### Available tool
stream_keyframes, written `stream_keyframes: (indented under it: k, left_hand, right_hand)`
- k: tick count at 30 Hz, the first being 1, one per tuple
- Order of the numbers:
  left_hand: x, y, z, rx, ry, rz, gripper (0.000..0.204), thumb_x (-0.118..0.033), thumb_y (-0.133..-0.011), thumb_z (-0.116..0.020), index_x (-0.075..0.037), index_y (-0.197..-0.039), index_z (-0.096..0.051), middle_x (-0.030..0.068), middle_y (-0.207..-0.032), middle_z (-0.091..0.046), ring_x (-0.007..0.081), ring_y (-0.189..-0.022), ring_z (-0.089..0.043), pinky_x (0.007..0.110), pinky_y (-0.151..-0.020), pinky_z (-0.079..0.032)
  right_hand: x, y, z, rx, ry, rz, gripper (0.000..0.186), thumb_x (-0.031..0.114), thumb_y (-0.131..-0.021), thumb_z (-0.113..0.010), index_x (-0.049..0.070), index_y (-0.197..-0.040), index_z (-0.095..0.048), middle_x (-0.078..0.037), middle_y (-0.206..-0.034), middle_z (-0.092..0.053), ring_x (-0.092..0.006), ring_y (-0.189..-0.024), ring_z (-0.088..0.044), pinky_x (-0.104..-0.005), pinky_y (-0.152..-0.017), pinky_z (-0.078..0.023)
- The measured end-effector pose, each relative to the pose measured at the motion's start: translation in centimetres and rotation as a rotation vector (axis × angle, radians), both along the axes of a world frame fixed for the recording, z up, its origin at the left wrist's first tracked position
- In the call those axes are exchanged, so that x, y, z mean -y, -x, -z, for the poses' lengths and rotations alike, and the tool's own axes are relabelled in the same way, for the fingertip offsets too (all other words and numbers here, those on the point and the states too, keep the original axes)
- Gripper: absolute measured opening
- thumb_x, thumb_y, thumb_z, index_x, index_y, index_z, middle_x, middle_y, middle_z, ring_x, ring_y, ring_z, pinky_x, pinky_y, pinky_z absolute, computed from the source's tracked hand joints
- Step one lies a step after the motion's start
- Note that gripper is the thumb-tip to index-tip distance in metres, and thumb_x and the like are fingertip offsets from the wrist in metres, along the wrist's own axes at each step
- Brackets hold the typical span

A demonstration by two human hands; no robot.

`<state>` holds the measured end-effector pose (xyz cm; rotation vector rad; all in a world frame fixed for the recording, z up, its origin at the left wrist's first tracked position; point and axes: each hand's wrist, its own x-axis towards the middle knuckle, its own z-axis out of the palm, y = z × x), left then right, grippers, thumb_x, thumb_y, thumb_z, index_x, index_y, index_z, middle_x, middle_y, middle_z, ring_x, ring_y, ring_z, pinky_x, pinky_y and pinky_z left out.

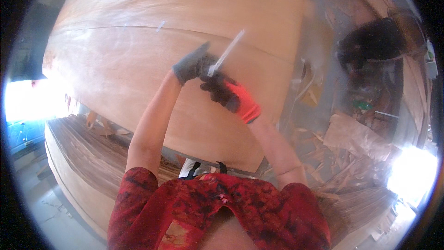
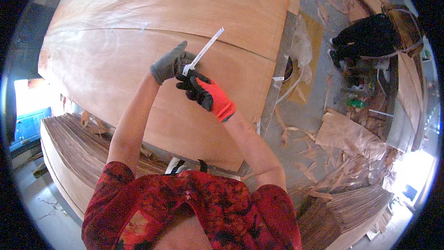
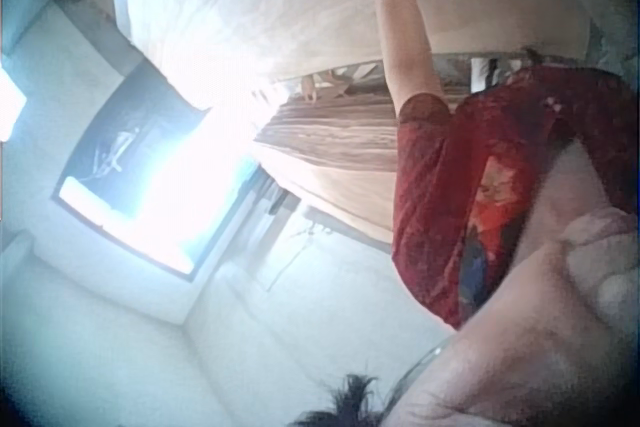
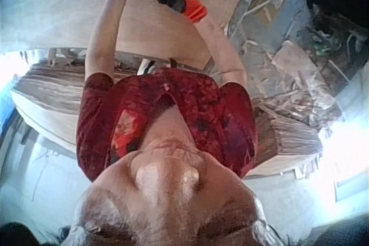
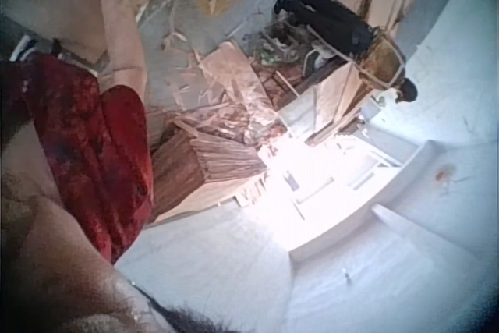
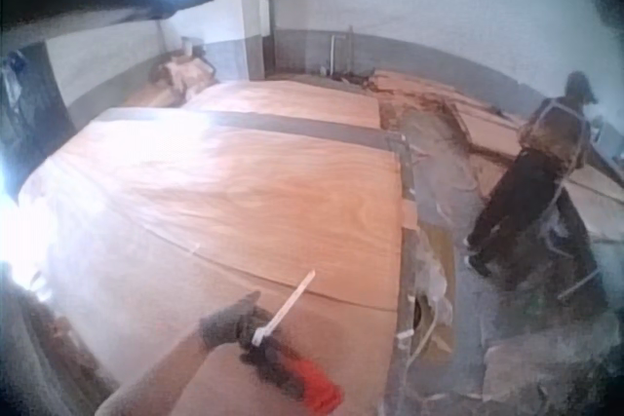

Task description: The person applies adhesive to wood veneer sheets, places them on a panel, and uses a block to press them down, then trims the edges with a knife.

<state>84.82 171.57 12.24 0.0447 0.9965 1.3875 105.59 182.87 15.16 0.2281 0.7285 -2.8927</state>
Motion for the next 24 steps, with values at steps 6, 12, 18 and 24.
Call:
stream_keyframes:
  k: [6, 12, 18, 24]
  left_hand:
    - [-3.6, 0.0, 2.4, 0.061, 0.045, 0.081, 0.06, -0.051, -0.098, -0.055, 0.006, -0.114, -0.064, 0.0192, -0.1, -0.073, 0.0287, -0.082, -0.073, 0.042, -0.075, -0.062]
    - [-4.9, -1.4, 2.1, -0.091, 0.092, 0.027, 0.037, -0.028, -0.095, -0.065, 0.005, -0.113, -0.065, 0.0186, -0.097, -0.072, 0.0285, -0.081, -0.072, 0.042, -0.07, -0.062]
    - [-4.3, -1.2, 2.8, -0.307, 0.201, 0.026, 0.027, -0.019, -0.091, -0.068, 0.004, -0.106, -0.067, 0.0173, -0.092, -0.072, 0.0257, -0.073, -0.07, 0.039, -0.061, -0.06]
    - [-5.5, -2.5, 2.9, -0.423, 0.275, -0.002, 0.025, -0.021, -0.088, -0.071, 0.002, -0.094, -0.069, 0.0143, -0.08, -0.07, 0.0232, -0.061, -0.066, 0.035, -0.054, -0.056]
  right_hand:
    - [-0.4, -1.8, 0.8, -0.024, -0.227, -0.284, 0.062, 0.034, -0.098, -0.06, 0.008, -0.15, -0.038, -0.012, -0.145, -0.051, -0.0234, -0.123, -0.056, -0.0313, -0.092, -0.049]
    - [0.7, -4.2, 1.2, -0.23, -0.821, -0.721, 0.062, 0.027, -0.094, -0.062, 0.015, -0.151, -0.041, -0.009, -0.123, -0.065, -0.0154, -0.101, -0.062, -0.0313, -0.083, -0.051]
    - [-5.8, -2.4, -4.0, -0.066, -1.147, -0.437, 0.052, 0.027, -0.086, -0.068, 0.008, -0.134, -0.06, -0.012, -0.104, -0.071, -0.0229, -0.088, -0.066, -0.036, -0.081, -0.053]
    - [-14.3, 3.5, 2.1, -0.052, -2.052, 0.246, 0.088, 0.039, -0.077, -0.077, 0.007, -0.149, -0.038, -0.019, -0.152, -0.041, -0.0365, -0.144, -0.032, -0.0466, -0.118, -0.026]
